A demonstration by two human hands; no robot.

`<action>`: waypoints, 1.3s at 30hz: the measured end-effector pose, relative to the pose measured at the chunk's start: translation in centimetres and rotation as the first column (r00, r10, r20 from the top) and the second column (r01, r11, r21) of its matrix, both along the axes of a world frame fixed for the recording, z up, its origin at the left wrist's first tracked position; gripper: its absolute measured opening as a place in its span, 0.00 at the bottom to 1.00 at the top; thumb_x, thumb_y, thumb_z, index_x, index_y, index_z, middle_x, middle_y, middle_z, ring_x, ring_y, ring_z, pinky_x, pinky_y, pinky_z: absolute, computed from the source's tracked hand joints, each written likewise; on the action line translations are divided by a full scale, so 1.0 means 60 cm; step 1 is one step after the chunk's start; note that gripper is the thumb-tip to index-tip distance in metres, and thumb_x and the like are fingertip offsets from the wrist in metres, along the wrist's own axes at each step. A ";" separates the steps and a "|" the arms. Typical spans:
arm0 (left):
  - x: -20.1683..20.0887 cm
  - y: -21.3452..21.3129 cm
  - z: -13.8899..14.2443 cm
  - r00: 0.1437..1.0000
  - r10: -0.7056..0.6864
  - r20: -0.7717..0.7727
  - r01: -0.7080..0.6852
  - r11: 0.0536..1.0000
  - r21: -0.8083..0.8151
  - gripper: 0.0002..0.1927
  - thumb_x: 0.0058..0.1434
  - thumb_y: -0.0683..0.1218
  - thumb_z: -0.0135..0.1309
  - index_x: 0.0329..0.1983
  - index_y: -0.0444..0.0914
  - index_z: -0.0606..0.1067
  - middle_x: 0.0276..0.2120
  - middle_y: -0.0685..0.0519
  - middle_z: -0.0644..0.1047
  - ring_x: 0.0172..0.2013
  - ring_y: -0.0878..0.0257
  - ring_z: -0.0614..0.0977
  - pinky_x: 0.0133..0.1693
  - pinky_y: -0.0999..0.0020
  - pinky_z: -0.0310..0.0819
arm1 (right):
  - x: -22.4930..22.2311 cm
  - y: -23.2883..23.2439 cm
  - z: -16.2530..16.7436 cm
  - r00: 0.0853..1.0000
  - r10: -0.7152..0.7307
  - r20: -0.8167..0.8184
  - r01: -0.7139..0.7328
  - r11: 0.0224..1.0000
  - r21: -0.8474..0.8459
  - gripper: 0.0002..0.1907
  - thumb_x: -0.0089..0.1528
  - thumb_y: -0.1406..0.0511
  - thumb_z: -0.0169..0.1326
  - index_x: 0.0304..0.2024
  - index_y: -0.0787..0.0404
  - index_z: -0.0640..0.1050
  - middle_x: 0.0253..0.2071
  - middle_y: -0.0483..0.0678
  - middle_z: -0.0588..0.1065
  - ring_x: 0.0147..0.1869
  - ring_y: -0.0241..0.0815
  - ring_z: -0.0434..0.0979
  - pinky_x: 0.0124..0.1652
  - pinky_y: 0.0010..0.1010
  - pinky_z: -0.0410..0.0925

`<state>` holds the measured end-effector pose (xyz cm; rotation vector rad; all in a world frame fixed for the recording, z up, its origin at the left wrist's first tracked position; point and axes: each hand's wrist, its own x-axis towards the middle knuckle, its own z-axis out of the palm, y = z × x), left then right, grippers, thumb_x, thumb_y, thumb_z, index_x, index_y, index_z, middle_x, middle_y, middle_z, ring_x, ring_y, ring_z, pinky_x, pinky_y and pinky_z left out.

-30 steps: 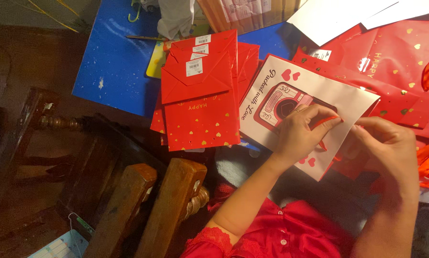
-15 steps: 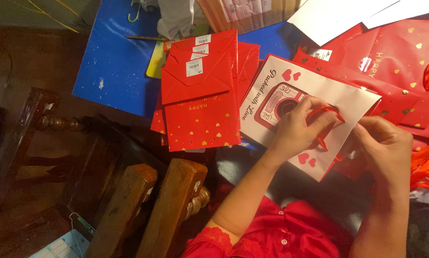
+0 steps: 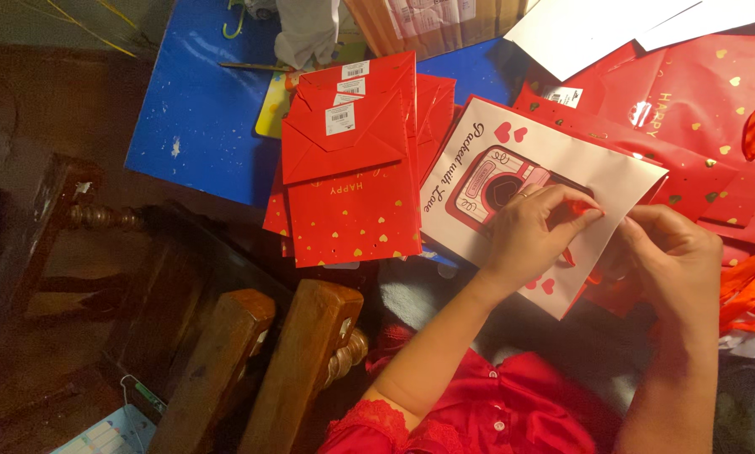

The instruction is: The person ties red ribbons onto red envelopes with heart patterns. They pick up each envelope, thread a ribbon through a small hole, and tie a knot. Finished envelopes are placed on a stack on the table.

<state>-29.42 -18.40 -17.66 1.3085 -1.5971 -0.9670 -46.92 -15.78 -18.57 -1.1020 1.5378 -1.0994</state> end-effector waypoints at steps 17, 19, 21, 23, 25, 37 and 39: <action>-0.001 0.002 -0.006 0.999 -0.004 0.042 0.011 0.984 -0.176 0.10 0.65 0.52 0.62 0.38 0.42 0.82 0.27 0.58 0.82 0.32 0.66 0.80 0.41 0.69 0.74 | -0.003 0.000 -0.011 0.999 0.010 -0.048 -0.013 0.999 -0.044 0.07 0.71 0.68 0.57 0.47 0.67 0.81 0.29 0.45 0.76 0.27 0.30 0.73 0.24 0.23 0.60; -0.002 0.002 -0.005 0.994 -0.020 -0.111 0.032 0.993 0.112 0.11 0.65 0.52 0.61 0.42 0.41 0.81 0.26 0.55 0.80 0.27 0.64 0.82 0.33 0.68 0.76 | -0.004 0.000 -0.011 0.999 0.011 -0.043 -0.013 0.999 -0.046 0.07 0.71 0.68 0.57 0.47 0.67 0.81 0.29 0.44 0.76 0.28 0.30 0.73 0.25 0.22 0.61; -0.002 0.003 -0.004 0.981 -0.011 -0.194 0.041 0.987 0.153 0.11 0.68 0.51 0.59 0.43 0.40 0.80 0.28 0.55 0.80 0.28 0.65 0.83 0.33 0.69 0.77 | -0.004 0.000 -0.010 1.000 0.020 -0.009 -0.020 0.999 -0.043 0.07 0.70 0.68 0.56 0.46 0.66 0.80 0.29 0.43 0.76 0.28 0.29 0.74 0.25 0.21 0.65; -0.002 0.003 -0.002 0.978 -0.015 -0.208 0.005 0.999 -0.048 0.11 0.72 0.52 0.56 0.43 0.39 0.77 0.31 0.57 0.82 0.33 0.69 0.84 0.40 0.71 0.77 | -0.004 0.001 -0.011 1.000 0.015 -0.013 -0.016 0.999 -0.031 0.07 0.70 0.68 0.56 0.46 0.66 0.80 0.28 0.44 0.76 0.26 0.30 0.74 0.24 0.23 0.64; -0.001 0.004 -0.001 0.972 -0.001 -0.234 0.003 1.000 0.009 0.10 0.72 0.51 0.55 0.45 0.39 0.77 0.34 0.58 0.82 0.34 0.69 0.84 0.37 0.71 0.77 | -0.004 0.001 -0.012 1.000 0.016 -0.019 -0.017 0.999 -0.047 0.07 0.71 0.68 0.56 0.47 0.67 0.80 0.29 0.44 0.76 0.27 0.30 0.74 0.25 0.23 0.64; -0.001 0.003 -0.001 1.000 -0.026 -0.010 0.025 0.996 -0.090 0.09 0.67 0.52 0.60 0.41 0.43 0.82 0.25 0.58 0.82 0.25 0.69 0.79 0.43 0.70 0.73 | -0.009 0.001 -0.047 0.993 0.027 0.117 -0.005 0.983 -0.182 0.04 0.72 0.73 0.54 0.48 0.69 0.74 0.38 0.48 0.78 0.37 0.32 0.78 0.38 0.25 0.70; -0.002 0.003 -0.004 0.995 -0.032 -0.095 0.037 0.998 0.052 0.10 0.66 0.51 0.61 0.41 0.41 0.81 0.26 0.57 0.81 0.24 0.69 0.79 0.40 0.69 0.74 | -0.011 0.001 -0.052 0.994 0.021 0.110 -0.002 0.986 -0.167 0.04 0.72 0.73 0.54 0.46 0.70 0.73 0.37 0.49 0.78 0.37 0.33 0.78 0.38 0.25 0.69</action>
